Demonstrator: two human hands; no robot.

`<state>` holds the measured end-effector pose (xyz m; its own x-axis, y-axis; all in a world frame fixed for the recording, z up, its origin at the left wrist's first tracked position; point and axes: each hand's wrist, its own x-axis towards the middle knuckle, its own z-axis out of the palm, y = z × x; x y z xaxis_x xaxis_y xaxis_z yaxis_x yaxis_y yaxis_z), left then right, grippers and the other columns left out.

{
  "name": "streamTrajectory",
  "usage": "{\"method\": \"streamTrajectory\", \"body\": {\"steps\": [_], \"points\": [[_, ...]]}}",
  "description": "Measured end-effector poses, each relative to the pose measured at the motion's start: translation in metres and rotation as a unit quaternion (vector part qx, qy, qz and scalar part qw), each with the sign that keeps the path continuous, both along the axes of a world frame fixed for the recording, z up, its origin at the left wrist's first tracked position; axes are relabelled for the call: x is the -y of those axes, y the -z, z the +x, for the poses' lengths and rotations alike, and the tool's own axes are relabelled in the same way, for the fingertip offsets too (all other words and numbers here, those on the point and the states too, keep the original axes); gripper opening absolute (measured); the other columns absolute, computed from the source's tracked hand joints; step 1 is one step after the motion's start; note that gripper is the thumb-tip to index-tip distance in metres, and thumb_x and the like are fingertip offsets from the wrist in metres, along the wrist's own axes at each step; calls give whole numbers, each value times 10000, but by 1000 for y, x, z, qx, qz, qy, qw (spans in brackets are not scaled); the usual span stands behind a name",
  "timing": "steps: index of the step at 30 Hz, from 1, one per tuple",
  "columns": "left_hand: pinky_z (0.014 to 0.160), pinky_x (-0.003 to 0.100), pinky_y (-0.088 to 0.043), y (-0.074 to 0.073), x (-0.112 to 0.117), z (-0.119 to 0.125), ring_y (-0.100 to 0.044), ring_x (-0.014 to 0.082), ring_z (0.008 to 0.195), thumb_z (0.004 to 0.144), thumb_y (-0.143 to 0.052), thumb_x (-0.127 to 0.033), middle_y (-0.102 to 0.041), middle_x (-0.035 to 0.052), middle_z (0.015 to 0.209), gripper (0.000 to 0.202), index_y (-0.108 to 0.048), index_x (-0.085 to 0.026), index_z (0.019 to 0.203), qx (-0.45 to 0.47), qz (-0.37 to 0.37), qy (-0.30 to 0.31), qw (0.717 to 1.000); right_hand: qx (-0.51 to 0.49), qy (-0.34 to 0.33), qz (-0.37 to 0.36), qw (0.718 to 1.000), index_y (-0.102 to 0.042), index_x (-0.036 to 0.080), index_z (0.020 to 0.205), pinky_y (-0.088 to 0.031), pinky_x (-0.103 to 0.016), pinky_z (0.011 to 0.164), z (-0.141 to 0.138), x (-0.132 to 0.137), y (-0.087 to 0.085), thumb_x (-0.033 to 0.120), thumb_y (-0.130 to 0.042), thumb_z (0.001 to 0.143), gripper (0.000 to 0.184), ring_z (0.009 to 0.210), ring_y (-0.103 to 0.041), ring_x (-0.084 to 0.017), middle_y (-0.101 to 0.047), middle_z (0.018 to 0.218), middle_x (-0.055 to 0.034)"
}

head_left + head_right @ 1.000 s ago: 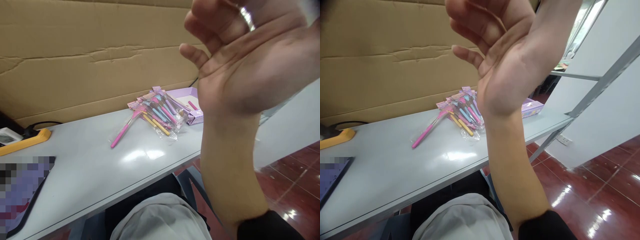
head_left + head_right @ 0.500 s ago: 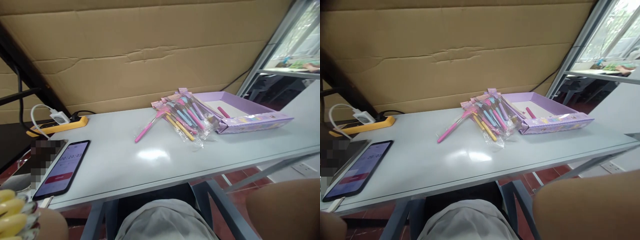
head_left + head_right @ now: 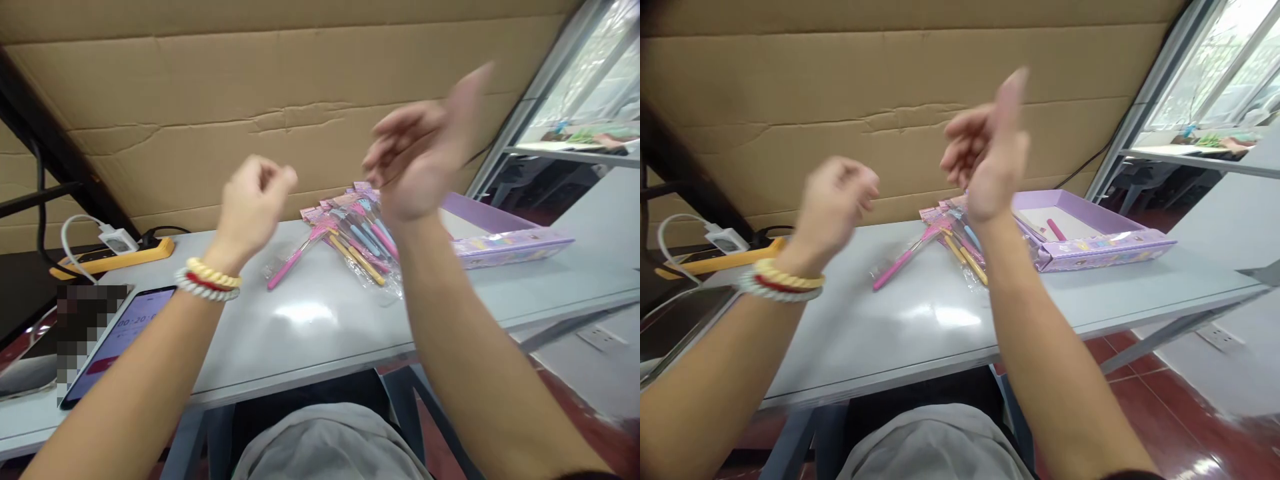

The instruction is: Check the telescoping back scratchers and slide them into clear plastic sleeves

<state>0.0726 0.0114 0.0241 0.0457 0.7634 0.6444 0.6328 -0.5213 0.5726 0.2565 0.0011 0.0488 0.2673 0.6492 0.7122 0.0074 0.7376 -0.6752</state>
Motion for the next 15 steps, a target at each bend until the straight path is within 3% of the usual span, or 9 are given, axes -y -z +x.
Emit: {"method": "streamTrajectory", "body": {"steps": [3, 6, 9, 12, 15], "points": [[858, 350, -437, 44, -28, 3, -563, 241, 1000, 778, -508, -539, -596, 109, 1116, 556, -497, -156, 1180, -167, -100, -69, 978, 99, 75, -123, 985, -528, 158, 672, -352, -173, 501, -16, -39, 46, 448, -134, 960, 569, 456, -466, -53, -484, 532, 5], [892, 378, -416, 77, -40, -1, -527, 295, 1092, 744, -440, -665, -524, 155, 1240, 745, -439, -141, 1274, -262, -175, -74, 946, 246, 83, -118, 958, -539, 145, 613, -369, -192, 579, -22, -69, 93, 502, -327, 914, 512, 566, -503, -84, -504, 544, 0], [858, 411, -426, 85, -35, -3, -543, 337, 1066, 714, -348, -764, -531, 181, 1218, 826, -489, -129, 1224, -316, -217, -67, 921, 382, 82, -156, 907, -569, 139, 630, -355, -221, 591, -25, -80, 117, 477, -438, 863, 430, 611, -516, -113, -553, 589, -13], [820, 429, -437, 85, -26, 1, -566, 362, 1029, 721, -351, -742, -561, 208, 1157, 800, -529, -106, 1172, -360, -262, -65, 893, 484, 79, -213, 845, -625, 146, 839, -385, -259, 653, -29, -77, 124, 464, -516, 800, 338, 739, -576, -174, -646, 770, -61], [790, 438, -440, 89, -24, 5, -580, 374, 1007, 804, -314, -614, -591, 220, 1108, 659, -560, -97, 1129, -383, -274, -71, 880, 526, 82, -234, 814, -577, 146, 1063, -413, -311, 729, -34, -70, 125, 452, -535, 774, 422, 867, -597, -235, -660, 944, -114]]}}
